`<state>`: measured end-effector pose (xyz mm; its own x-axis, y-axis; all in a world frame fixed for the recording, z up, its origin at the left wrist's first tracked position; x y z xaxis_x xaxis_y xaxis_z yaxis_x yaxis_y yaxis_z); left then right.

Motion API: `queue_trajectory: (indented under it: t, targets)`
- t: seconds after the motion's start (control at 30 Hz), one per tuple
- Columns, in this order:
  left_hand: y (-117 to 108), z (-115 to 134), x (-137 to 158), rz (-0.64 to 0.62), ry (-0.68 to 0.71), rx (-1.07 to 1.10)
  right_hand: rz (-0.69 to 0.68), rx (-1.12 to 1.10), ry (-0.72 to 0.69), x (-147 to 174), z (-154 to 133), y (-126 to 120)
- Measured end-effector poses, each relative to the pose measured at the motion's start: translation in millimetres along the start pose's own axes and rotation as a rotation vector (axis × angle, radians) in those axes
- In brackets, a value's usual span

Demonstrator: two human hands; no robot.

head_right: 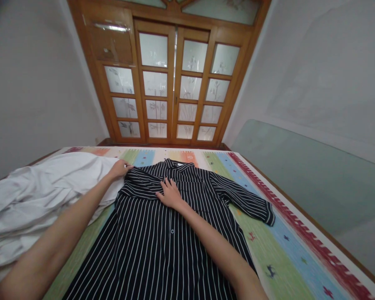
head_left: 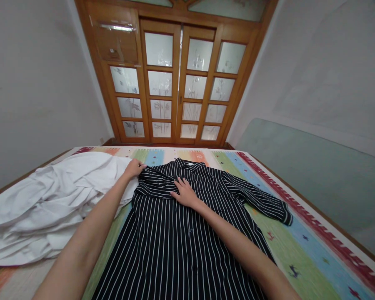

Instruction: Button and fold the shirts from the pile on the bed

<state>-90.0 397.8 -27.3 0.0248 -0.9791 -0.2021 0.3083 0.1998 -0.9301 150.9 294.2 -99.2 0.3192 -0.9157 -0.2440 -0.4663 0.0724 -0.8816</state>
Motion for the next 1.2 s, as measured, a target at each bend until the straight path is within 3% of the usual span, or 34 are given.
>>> queue_trajectory:
  t: [0.1, 0.2, 0.33, 0.47, 0.57, 0.67, 0.97, 1.2]
  targets:
    - [-14, 10, 14, 0.195, -0.038, -0.038, 0.030, 0.010, 0.026, 0, 3, 1]
    - [-28, 31, 39, 0.337, 0.010, -0.053, 0.121, 0.029, -0.004, 4, -3, -7]
    - [-29, 65, 89, 0.322, 0.176, -0.034, 0.231, 0.071, -0.090, 11, -19, -23]
    - [-3, 84, 150, 0.239, 0.284, 0.032, 0.219, 0.091, -0.021, 12, -19, -31]
    - [22, 83, 185, 0.178, 0.307, 0.013, 0.226, 0.113, 0.045, 14, -15, -35]
    - [35, 72, 201, 0.152, 0.268, -0.032, 0.259, 0.133, 0.093, 18, -13, -40]
    - [36, 54, 223, 0.190, 0.203, -0.155, 0.273, 0.085, 0.054, 27, -13, -48]
    - [38, 51, 240, 0.175, 0.268, -0.214, 0.397, 0.113, 0.014, 86, 9, -86]
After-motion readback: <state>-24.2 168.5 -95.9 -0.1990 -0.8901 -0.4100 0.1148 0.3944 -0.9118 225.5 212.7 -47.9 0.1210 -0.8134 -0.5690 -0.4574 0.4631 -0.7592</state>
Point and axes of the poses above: each hand's wrist, its own x-axis away from the middle knuckle, its own y-axis out of the palm, z = x × y, the point moved 9 cm from there along -x, towards the middle knuckle, and after that the axes turned 5 degrees about z, right-handed, at the moved point
